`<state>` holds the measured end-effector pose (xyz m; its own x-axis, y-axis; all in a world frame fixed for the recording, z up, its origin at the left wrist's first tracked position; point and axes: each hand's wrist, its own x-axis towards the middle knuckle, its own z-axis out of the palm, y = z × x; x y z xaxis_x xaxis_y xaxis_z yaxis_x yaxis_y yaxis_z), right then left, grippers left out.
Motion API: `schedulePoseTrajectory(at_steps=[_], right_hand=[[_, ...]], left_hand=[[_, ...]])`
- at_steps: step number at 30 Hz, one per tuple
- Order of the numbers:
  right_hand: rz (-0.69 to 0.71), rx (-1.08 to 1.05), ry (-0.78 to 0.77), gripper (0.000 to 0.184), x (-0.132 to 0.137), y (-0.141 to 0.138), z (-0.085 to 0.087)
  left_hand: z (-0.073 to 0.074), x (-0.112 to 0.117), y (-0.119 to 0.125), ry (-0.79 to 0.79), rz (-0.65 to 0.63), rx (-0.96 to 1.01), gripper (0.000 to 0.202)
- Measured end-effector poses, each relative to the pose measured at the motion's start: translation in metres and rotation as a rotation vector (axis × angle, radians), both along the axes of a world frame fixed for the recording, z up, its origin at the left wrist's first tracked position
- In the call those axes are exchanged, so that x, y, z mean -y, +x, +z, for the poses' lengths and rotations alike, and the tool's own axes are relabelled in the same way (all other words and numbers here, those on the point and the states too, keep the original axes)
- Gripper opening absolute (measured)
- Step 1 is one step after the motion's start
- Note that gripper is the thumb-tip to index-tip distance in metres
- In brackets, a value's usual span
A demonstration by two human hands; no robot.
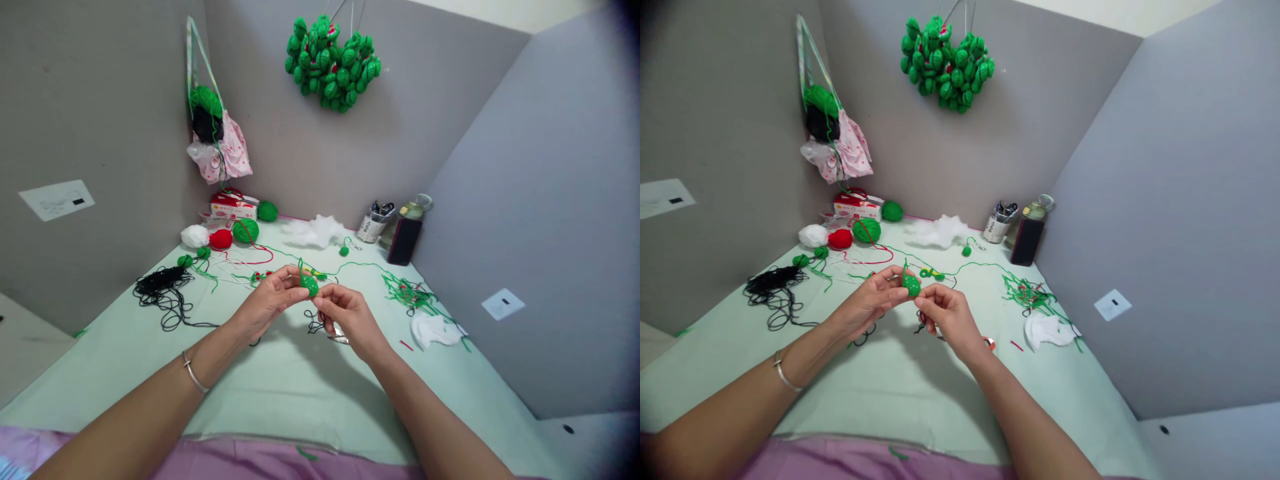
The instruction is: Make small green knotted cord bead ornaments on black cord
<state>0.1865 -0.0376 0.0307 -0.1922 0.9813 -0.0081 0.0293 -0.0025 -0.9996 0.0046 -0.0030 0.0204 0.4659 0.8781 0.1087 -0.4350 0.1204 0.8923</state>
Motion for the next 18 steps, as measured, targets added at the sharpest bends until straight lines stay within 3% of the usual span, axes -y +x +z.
schedulePoseTrajectory(at_steps=[5,10,18], right_hand=[[0.09,-0.02,-0.02,0.025,0.0001,0.0035,0.0016],[0.062,-0.096,-0.062,0.024,-0.0017,0.0017,-0.0025],[0.15,-0.107,-0.043,0.021,-0.0011,0.0063,-0.0014]], left_hand=[[0.0031,-0.0003,-0.0024,0.021,0.008,-0.011,0.026],[0.0013,-0.0006,-0.0029,0.085,-0.014,-0.079,0.025],[0.0009,-0.0015,-0.0036,0.138,0.049,-0.146,0.026]])
